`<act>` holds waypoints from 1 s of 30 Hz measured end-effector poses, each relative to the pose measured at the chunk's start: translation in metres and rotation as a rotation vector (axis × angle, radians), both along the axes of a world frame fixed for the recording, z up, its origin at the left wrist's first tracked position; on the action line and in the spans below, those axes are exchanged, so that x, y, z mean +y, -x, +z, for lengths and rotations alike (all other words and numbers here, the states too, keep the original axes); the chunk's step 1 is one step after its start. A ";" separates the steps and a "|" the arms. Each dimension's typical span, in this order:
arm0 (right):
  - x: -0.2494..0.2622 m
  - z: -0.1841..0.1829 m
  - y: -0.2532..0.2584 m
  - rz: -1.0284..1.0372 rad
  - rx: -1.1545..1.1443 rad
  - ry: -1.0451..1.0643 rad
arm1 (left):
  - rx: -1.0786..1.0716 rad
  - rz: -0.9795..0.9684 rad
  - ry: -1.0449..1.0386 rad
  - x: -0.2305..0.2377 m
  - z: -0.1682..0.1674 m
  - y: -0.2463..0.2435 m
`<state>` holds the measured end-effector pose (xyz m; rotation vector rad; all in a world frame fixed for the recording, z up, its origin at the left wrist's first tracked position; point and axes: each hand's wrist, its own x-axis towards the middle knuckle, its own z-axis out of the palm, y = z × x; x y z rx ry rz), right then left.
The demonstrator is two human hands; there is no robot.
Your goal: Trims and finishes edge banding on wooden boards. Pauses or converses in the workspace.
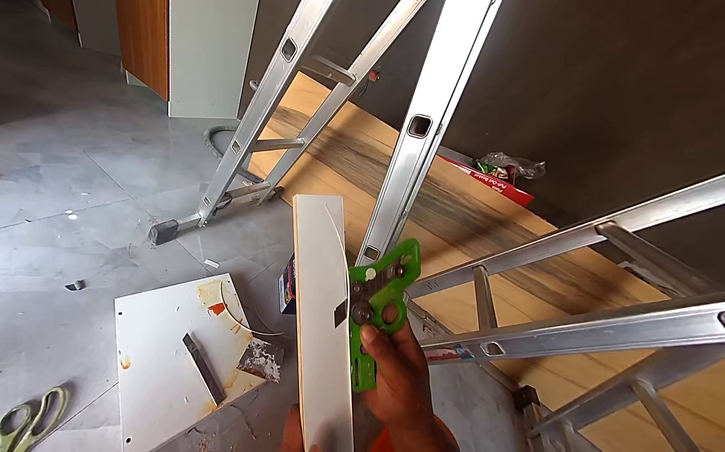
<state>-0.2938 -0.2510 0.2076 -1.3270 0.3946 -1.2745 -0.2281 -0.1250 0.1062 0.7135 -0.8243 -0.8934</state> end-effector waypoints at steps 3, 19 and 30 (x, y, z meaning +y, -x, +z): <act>0.020 -0.023 0.015 -0.013 0.077 -0.044 | 0.019 0.054 -0.019 0.002 0.001 -0.003; 0.026 -0.060 -0.040 0.167 0.335 -0.240 | 0.356 -0.150 -0.042 -0.065 0.031 -0.166; 0.025 -0.110 -0.069 0.201 0.589 -0.466 | 0.655 0.120 -0.395 -0.067 -0.027 -0.189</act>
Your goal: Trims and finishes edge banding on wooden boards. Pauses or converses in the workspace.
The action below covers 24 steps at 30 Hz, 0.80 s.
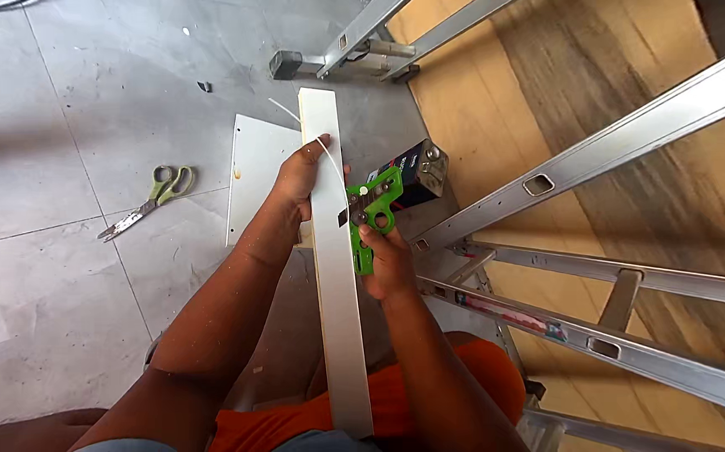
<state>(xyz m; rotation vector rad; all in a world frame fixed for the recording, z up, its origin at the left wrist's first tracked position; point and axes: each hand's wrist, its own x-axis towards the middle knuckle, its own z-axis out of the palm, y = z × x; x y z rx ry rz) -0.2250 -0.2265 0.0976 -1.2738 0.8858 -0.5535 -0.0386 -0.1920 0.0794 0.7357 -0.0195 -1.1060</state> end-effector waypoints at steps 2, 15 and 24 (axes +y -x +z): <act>0.002 -0.006 0.000 0.027 0.025 -0.015 | 0.029 0.019 -0.032 0.001 -0.011 -0.001; 0.034 -0.026 0.037 0.056 0.221 -0.095 | 0.131 0.007 -0.127 0.011 -0.064 -0.018; 0.076 -0.007 0.112 0.062 0.404 -0.178 | 0.207 0.038 -0.237 0.018 -0.103 -0.022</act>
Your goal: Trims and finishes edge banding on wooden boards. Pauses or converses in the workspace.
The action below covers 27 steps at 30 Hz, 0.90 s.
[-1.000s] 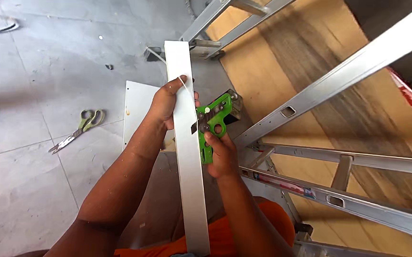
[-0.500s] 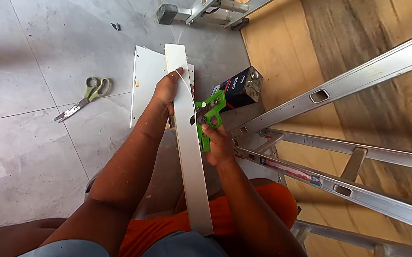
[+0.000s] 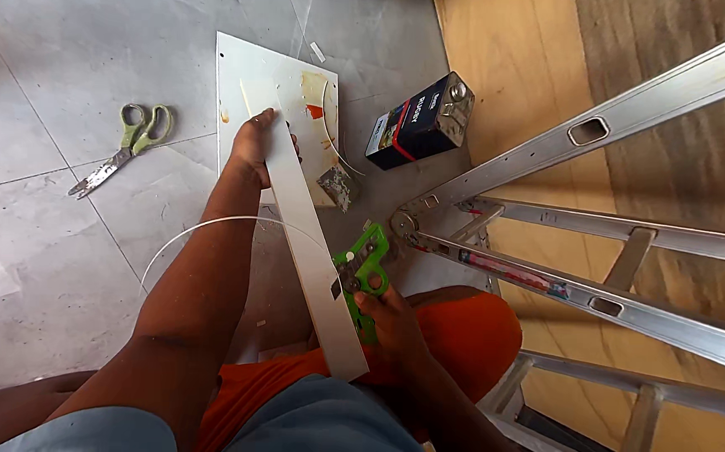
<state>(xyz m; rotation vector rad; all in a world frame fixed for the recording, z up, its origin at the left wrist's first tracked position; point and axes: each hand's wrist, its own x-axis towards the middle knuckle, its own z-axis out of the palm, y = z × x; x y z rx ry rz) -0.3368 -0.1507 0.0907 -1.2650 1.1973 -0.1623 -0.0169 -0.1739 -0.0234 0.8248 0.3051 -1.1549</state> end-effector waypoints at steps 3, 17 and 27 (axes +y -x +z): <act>0.008 0.012 0.014 0.015 0.078 -0.029 | 0.002 0.020 -0.024 0.005 -0.009 -0.004; 0.001 0.014 0.048 0.009 -0.185 -0.161 | -0.211 0.344 -0.043 0.071 -0.028 -0.113; -0.132 0.016 -0.016 1.024 0.873 0.217 | -0.322 0.310 0.250 0.062 -0.016 -0.109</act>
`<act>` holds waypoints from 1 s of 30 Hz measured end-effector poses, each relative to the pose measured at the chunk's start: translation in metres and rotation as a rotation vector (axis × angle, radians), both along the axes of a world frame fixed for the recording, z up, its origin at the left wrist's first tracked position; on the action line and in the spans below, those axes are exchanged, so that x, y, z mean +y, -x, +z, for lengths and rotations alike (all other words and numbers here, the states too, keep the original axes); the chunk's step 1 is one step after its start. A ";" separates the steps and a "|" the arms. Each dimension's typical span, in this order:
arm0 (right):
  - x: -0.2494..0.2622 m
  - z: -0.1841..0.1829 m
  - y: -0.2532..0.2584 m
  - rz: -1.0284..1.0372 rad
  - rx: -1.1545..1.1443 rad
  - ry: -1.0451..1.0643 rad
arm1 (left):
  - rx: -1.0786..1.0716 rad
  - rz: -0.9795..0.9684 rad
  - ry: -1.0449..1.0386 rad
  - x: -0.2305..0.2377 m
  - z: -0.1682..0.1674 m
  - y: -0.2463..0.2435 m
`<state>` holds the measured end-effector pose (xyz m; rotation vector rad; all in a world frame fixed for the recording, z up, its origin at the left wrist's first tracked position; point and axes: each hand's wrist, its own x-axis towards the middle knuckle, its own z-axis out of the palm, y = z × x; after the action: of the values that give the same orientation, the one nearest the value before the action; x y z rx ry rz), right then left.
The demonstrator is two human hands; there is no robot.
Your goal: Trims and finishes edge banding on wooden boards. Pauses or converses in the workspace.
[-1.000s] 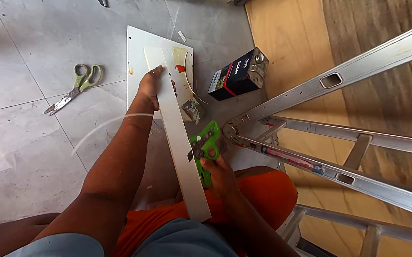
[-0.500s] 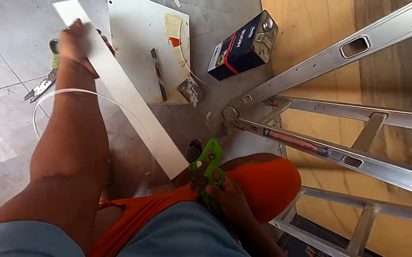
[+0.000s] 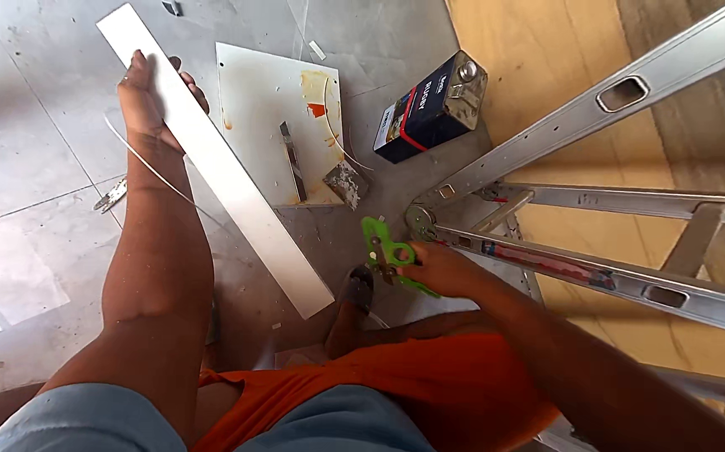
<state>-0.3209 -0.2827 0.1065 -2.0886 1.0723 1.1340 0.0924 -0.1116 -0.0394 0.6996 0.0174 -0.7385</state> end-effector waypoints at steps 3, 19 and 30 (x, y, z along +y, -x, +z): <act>-0.010 -0.072 -0.010 0.309 0.149 -0.062 | -0.044 0.006 0.279 0.003 0.005 0.001; -0.014 -0.173 -0.029 0.247 0.066 -0.127 | -0.123 0.025 0.890 0.027 0.004 -0.004; 0.003 -0.186 -0.017 0.275 0.135 -0.204 | -0.065 0.002 0.979 0.019 0.011 0.005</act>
<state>-0.3036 -0.2800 -0.0799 -2.0622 0.7048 1.4695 0.0874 -0.0925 -0.0281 -0.2138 -0.3805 -0.6235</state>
